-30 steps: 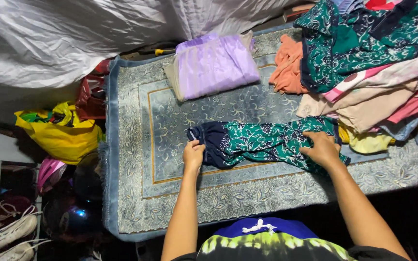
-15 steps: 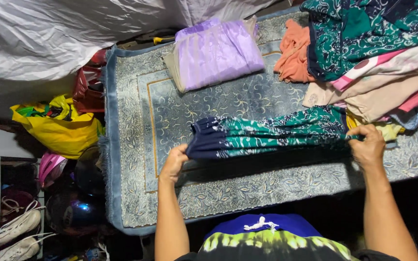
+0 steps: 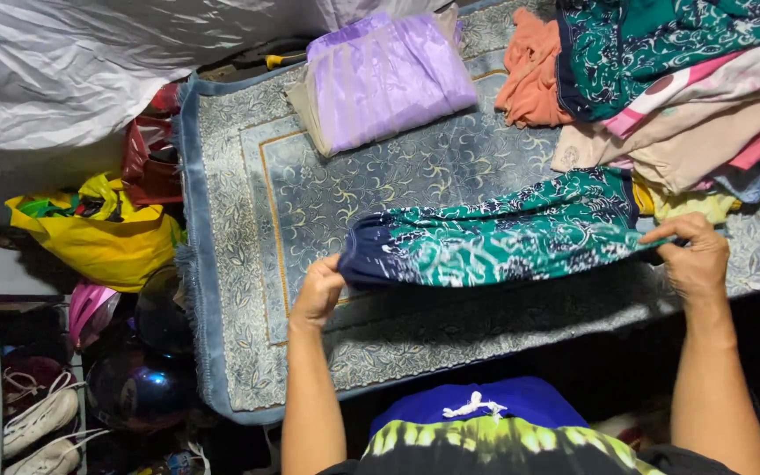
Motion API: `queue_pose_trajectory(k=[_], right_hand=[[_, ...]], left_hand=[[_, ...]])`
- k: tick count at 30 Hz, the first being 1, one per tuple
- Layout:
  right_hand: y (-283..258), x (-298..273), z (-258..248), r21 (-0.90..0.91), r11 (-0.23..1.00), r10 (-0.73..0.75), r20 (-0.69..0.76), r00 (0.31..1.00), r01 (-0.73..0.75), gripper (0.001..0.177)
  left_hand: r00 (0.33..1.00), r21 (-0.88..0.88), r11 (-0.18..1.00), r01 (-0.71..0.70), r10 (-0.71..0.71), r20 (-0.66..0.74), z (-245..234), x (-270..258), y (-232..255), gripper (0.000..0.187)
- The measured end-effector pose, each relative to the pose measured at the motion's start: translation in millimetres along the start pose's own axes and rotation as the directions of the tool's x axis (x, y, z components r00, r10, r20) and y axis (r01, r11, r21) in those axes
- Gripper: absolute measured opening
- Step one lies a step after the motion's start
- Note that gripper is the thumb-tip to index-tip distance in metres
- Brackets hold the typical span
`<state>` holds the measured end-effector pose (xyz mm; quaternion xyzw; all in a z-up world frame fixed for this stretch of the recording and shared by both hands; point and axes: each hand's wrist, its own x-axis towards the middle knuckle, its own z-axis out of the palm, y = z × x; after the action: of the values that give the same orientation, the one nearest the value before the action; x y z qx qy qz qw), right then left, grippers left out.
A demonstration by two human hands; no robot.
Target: Folding a purple dress and green floral patterned pants on a mat.
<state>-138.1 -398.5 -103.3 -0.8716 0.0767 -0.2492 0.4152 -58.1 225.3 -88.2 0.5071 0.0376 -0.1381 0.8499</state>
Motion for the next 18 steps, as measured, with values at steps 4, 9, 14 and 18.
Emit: queue_pose_trajectory(k=[4,9,14,18], right_hand=[[-11,-5,-3,-0.287,0.947,0.264,0.444,0.856,-0.143,0.019],[13,-11,11,-0.252,0.854,0.469,0.752,0.463,-0.456,0.028],[-7,27,36,-0.167,0.920,0.391,0.313,0.866,-0.355,0.039],[26,50,59,-0.195,0.948,0.290,0.200,0.936,-0.252,0.044]], left_hand=[[0.880,0.438,0.836,0.331,-0.441,0.175,-73,-2,-58,0.021],[0.740,0.553,0.531,0.642,-0.619,-0.264,-14,-4,-55,0.037],[0.962,0.365,0.919,0.149,-0.049,-0.270,-19,42,-95,0.038],[0.963,-0.070,0.987,0.144,-0.156,-0.219,40,31,-42,0.050]])
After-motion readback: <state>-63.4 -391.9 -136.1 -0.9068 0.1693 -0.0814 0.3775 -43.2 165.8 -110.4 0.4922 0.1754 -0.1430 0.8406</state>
